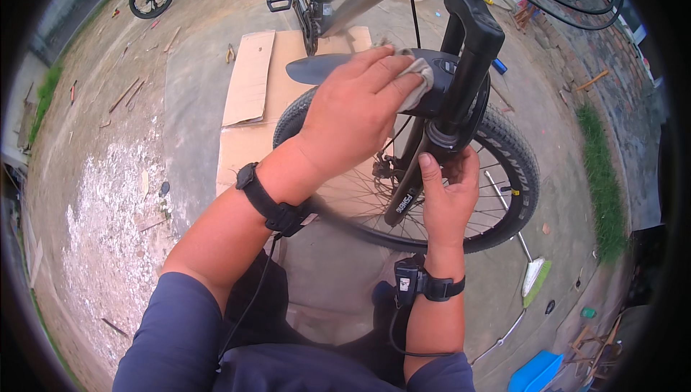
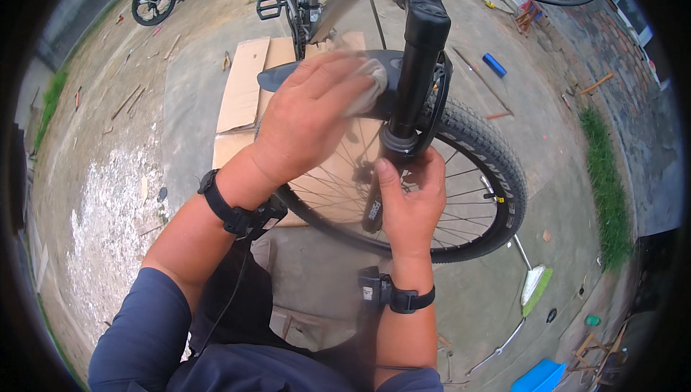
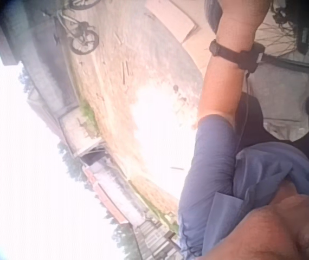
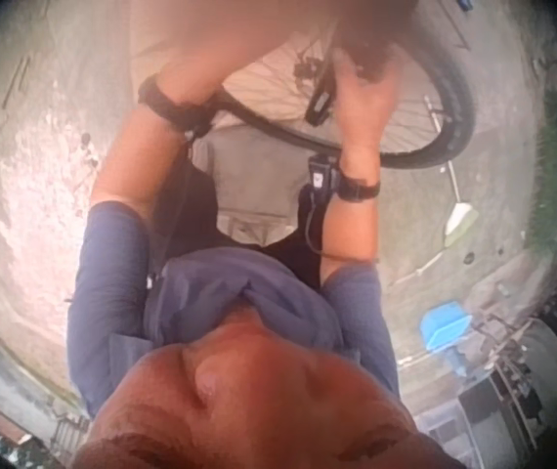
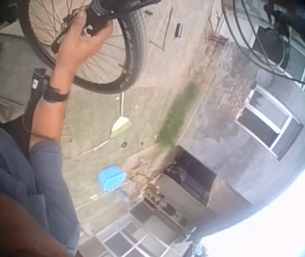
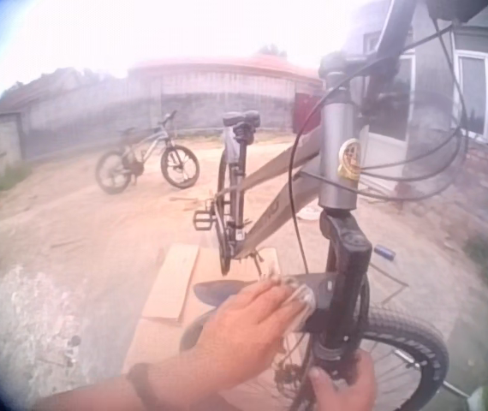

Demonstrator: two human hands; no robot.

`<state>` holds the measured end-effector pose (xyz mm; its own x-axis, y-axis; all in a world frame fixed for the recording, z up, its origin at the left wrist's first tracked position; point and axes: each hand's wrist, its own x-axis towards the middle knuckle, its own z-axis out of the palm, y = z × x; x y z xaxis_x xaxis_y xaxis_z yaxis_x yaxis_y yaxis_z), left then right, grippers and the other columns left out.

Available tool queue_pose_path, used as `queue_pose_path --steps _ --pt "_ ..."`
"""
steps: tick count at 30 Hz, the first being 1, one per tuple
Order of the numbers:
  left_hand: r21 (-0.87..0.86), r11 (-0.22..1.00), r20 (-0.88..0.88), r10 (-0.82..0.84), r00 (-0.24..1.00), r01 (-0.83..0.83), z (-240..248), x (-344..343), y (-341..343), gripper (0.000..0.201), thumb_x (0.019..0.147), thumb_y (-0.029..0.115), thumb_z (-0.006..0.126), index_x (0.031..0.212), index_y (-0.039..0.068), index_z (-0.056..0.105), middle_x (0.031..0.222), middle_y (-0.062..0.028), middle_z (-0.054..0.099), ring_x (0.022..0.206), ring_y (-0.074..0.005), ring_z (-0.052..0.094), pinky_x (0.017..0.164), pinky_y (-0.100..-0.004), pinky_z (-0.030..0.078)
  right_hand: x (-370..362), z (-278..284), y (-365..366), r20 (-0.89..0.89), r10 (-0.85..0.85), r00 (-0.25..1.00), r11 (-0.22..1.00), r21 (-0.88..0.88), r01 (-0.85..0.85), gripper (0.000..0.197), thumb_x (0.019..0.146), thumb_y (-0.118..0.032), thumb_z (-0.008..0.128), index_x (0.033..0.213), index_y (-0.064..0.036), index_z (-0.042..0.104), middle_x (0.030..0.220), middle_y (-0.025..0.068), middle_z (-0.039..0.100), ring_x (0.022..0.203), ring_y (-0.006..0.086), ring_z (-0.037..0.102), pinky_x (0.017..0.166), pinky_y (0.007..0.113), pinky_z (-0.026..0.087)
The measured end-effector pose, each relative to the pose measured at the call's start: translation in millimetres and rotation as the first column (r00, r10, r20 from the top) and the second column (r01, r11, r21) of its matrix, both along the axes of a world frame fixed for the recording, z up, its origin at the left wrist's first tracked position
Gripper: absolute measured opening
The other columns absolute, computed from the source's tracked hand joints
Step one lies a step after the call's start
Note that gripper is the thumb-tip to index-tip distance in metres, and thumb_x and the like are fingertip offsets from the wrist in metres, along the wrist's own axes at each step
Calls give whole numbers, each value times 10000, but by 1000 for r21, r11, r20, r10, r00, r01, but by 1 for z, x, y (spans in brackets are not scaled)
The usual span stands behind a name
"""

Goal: The person cleans a bicycle by wiping different parts of the frame, wheels, and gears with a cloth, and then uses a screwdriver to work on the front fork area.

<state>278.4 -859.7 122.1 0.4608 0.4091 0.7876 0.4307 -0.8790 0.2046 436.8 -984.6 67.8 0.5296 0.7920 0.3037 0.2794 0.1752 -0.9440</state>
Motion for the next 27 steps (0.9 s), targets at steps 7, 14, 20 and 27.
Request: queue_pose_path --steps 7,14,20,27 --pt "-272 962 -73 -37 997 16 30 2 21 351 811 40 579 1140 15 698 1140 -156 686 1084 -373 633 951 -431 516 1 -1 0 18 27 999 1000 16 -27 496 874 -217 827 1235 21 585 1071 61 683 929 136 624 867 296 497" --pt "-539 838 -308 -98 946 -88 51 5 45 361 838 148 568 1139 -1 699 1100 -193 691 1057 -367 650 940 -429 516 0 -2 -1 -52 44 998 999 22 -43 485 877 -209 824 1237 10 584 1073 56 689 940 134 634 870 294 492" --pt "-438 893 -177 -194 965 99 51 19 52 358 874 224 583 1131 7 706 982 -188 724 912 -364 699 819 -436 550 -4 -2 0 -66 55 996 998 35 -53 489 878 -191 824 1245 16 576 1073 55 693 942 128 639 870 291 492" --pt "-772 634 -208 -189 960 -42 56 7 55 368 869 215 559 1127 -8 699 801 -160 715 796 -286 708 776 -391 553 2 -5 -1 -73 40 997 998 54 -36 492 878 -192 826 1248 15 576 1065 50 690 929 114 628 857 279 490"
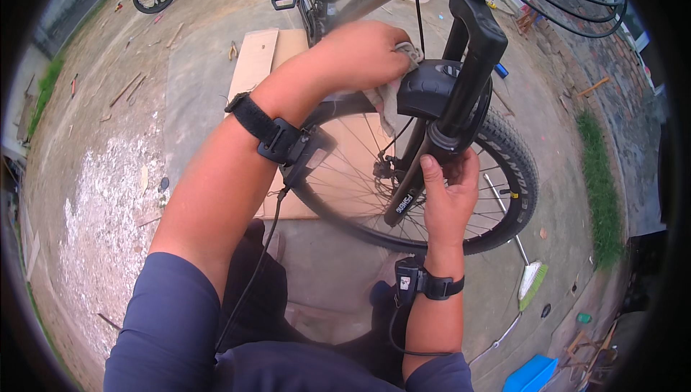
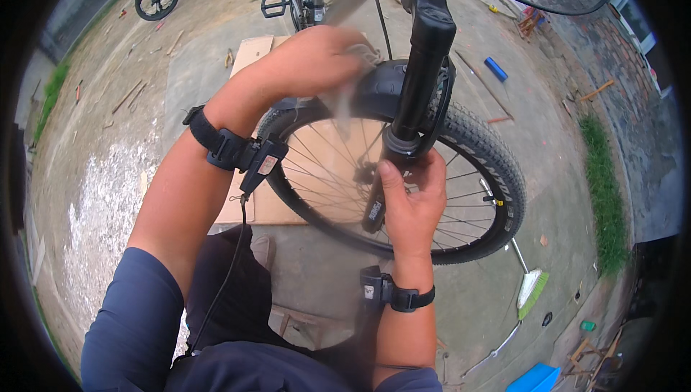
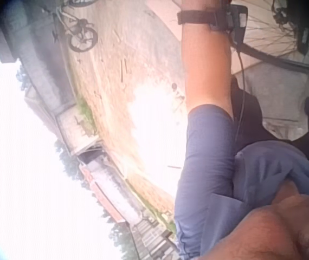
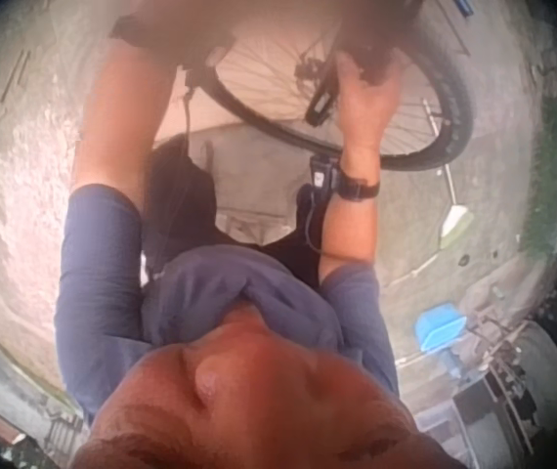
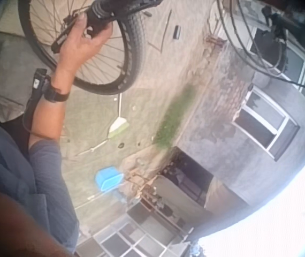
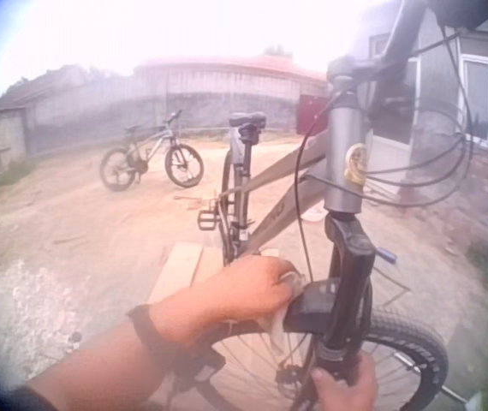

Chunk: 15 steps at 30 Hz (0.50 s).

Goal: The person cleans a bicycle by wiping different parts of the frame, wheels, and gears with a cloth, and then uses a screwdriver to work on the front fork area.

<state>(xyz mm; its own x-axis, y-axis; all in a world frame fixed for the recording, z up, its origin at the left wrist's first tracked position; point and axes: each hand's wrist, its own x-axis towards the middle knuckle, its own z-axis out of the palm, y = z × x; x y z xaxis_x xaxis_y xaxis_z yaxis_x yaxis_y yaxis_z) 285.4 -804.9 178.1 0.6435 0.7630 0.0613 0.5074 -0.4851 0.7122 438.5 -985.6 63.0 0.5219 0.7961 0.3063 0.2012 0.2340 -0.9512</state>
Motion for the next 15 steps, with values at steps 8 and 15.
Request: queue_pose_path --steps 8,15 --pt "-76 988 -185 121 975 -137 -49 -79 31 382 853 178 526 1152 25 707 839 -128 737 767 -206 703 774 -353 548 -5 4 2 14 20 1000 1000 5 -20 483 881 -190 824 1241 19 578 1066 48 686 944 122 632 876 283 489" --pt "154 983 283 -143 948 102 -7 8 -10 383 873 151 558 1213 14 670 929 -151 703 848 -254 693 771 -385 545 -6 0 2 -25 12 1000 1000 -10 -12 487 884 -165 821 1256 16 563 1064 48 675 945 120 625 877 278 492"
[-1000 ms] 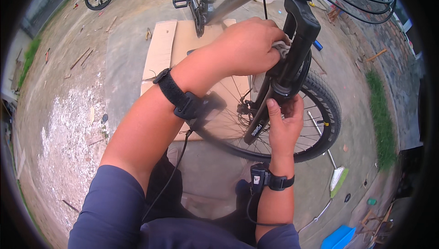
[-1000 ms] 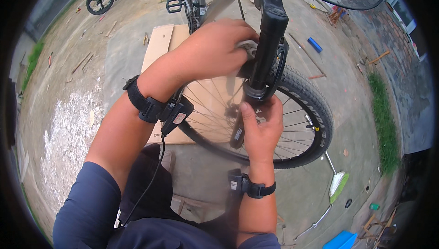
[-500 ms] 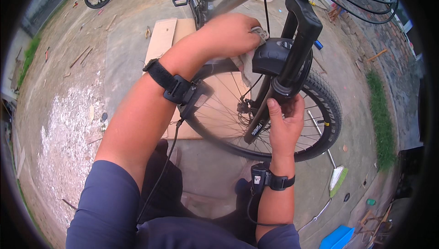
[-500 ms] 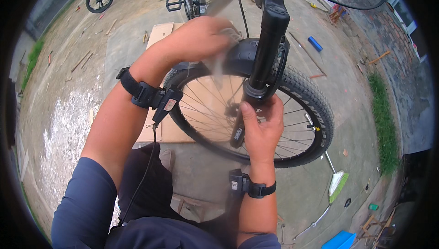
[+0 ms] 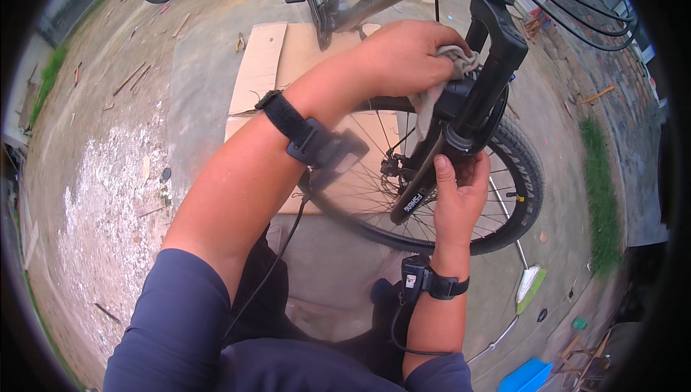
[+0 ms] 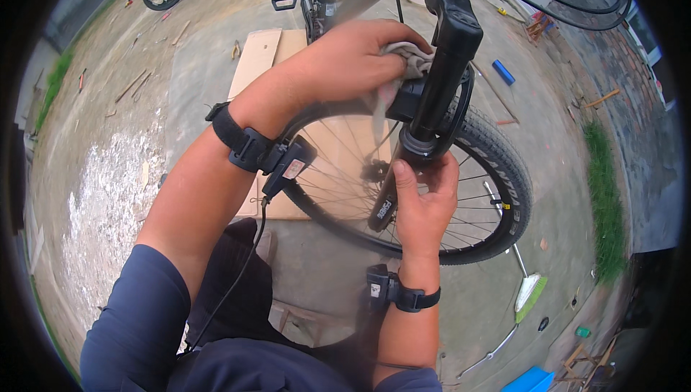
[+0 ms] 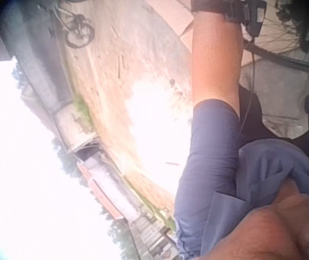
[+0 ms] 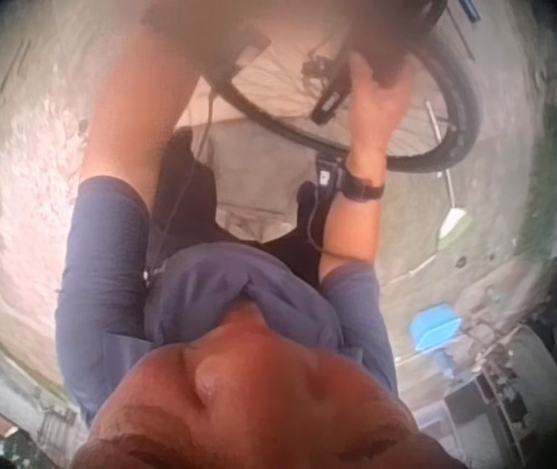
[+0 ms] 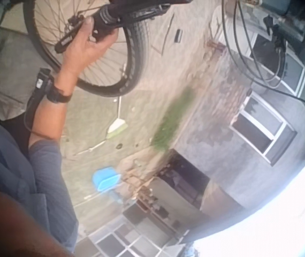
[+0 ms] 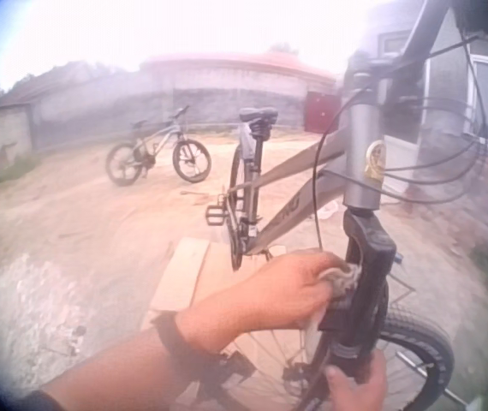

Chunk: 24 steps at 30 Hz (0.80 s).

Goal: The person cleans a bicycle by wiping different parts of the frame, wheels, and gears with a cloth, and then uses a screwdriver to work on the front fork area.

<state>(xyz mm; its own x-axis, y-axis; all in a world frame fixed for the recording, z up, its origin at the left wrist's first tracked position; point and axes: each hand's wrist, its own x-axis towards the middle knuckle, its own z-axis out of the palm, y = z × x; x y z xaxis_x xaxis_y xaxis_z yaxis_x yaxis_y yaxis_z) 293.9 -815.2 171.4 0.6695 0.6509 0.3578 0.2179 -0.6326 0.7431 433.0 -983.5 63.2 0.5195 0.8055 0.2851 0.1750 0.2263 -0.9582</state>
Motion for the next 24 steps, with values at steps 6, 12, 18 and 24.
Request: queue_pose_path --steps 6,12,18,24 --pt "404 904 116 98 988 -137 -52 -31 -5 350 902 40 604 1247 44 660 1128 -142 662 1046 -346 631 943 -410 510 6 -2 -1 22 17 1000 999 33 -17 491 889 -150 815 1270 16 554 1063 35 656 908 111 597 865 270 488" --pt "12 931 -175 360 916 -364 -95 -122 -4 367 951 52 592 1313 79 647 1212 -120 671 1114 -274 650 983 -361 504 4 -2 0 13 30 999 999 24 -30 481 898 -148 809 1274 10 555 1079 34 652 929 106 593 869 267 484" --pt "257 926 -30 295 955 -278 -75 -92 -23 368 949 28 606 1314 60 642 1153 -97 684 1039 -235 671 925 -340 526 2 -3 2 14 16 1000 999 33 -16 464 899 -146 808 1264 2 561 1087 25 652 931 101 597 873 264 483" --pt "-378 865 361 466 808 -330 -41 -109 -18 340 976 51 587 1312 32 632 1071 -58 712 892 -118 690 769 -276 575 6 -1 -1 10 24 1000 999 27 -24 473 899 -149 808 1274 -2 560 1087 26 650 928 101 594 874 265 483"
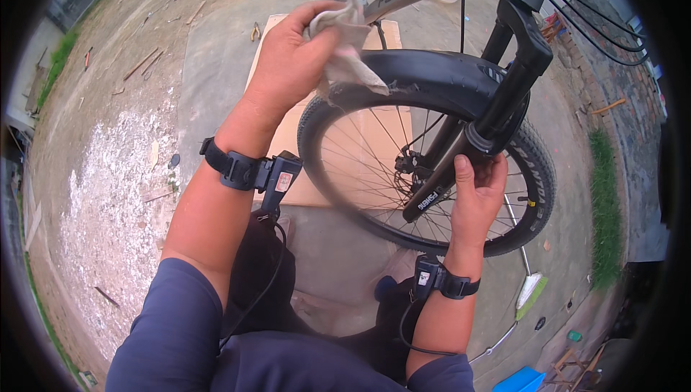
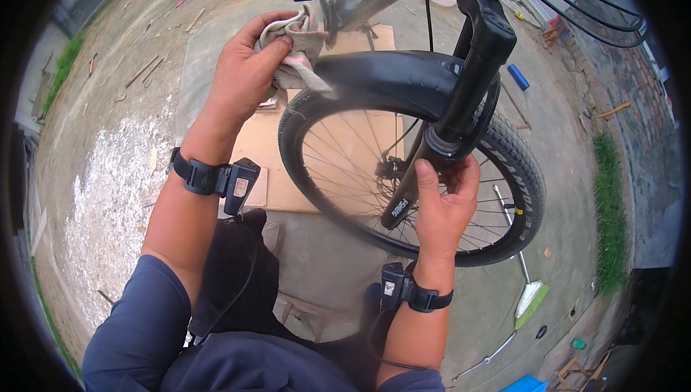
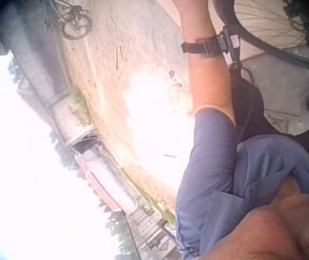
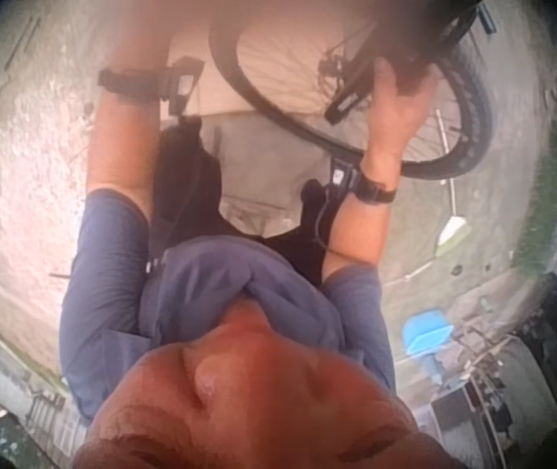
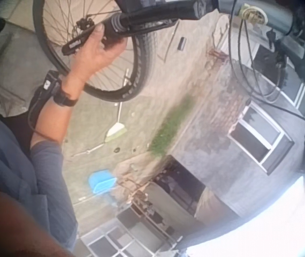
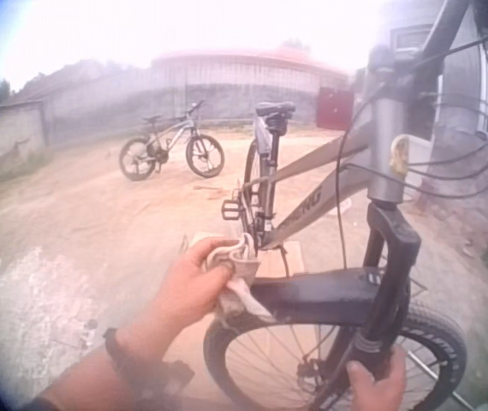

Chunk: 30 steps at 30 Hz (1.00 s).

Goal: The person cleans a bicycle by wiping different parts of the frame, wheels, and gears with a cloth, and then uses a screwdriver to work on the front fork area.

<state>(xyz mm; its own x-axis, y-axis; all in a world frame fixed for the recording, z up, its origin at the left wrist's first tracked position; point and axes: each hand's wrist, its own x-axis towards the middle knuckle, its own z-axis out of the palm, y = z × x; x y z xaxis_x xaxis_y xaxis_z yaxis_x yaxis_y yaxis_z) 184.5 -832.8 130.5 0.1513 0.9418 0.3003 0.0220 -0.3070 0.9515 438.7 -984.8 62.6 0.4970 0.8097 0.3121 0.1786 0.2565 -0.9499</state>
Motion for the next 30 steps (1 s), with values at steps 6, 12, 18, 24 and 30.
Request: queue_pose_path --steps 6,12,18,24,30 --pt "-444 896 155 68 986 8 -44 -44 10 339 978 66 537 1280 -74 600 1107 -153 715 934 -202 726 819 -320 606 -2 -1 1 -4 7 1000 1000 6 -7 498 895 -161 817 1287 1 554 1089 26 649 922 99 590 862 257 482" --pt "-514 837 445 72 893 188 -49 -34 18 232 998 146 568 1135 -28 636 1037 -146 725 893 -231 735 794 -376 627 -2 -2 2 3 5 1000 1000 5 -5 505 893 -159 820 1289 4 553 1088 26 651 923 101 591 858 260 486" --pt "-432 857 658 88 748 279 -44 -36 22 265 987 174 601 1167 -17 638 1034 -127 730 907 -255 734 787 -395 612 2 -2 -1 -6 -11 1000 1000 -14 11 499 886 -152 822 1283 4 564 1090 28 655 919 105 590 869 274 494" --pt "-341 893 721 48 691 294 -37 -41 33 242 987 154 612 1164 -9 630 1057 -128 716 935 -254 718 815 -414 601 0 -4 3 11 -14 1000 1000 -22 14 505 865 -179 839 1260 8 586 1068 23 676 912 107 596 857 278 495" --pt "-339 911 690 73 720 233 -26 -37 31 218 993 146 597 1131 -17 637 1041 -134 722 938 -252 722 850 -412 600 1 -6 2 -2 -31 1000 999 -28 31 512 847 -204 842 1255 -10 601 1063 8 691 899 98 599 832 271 488"
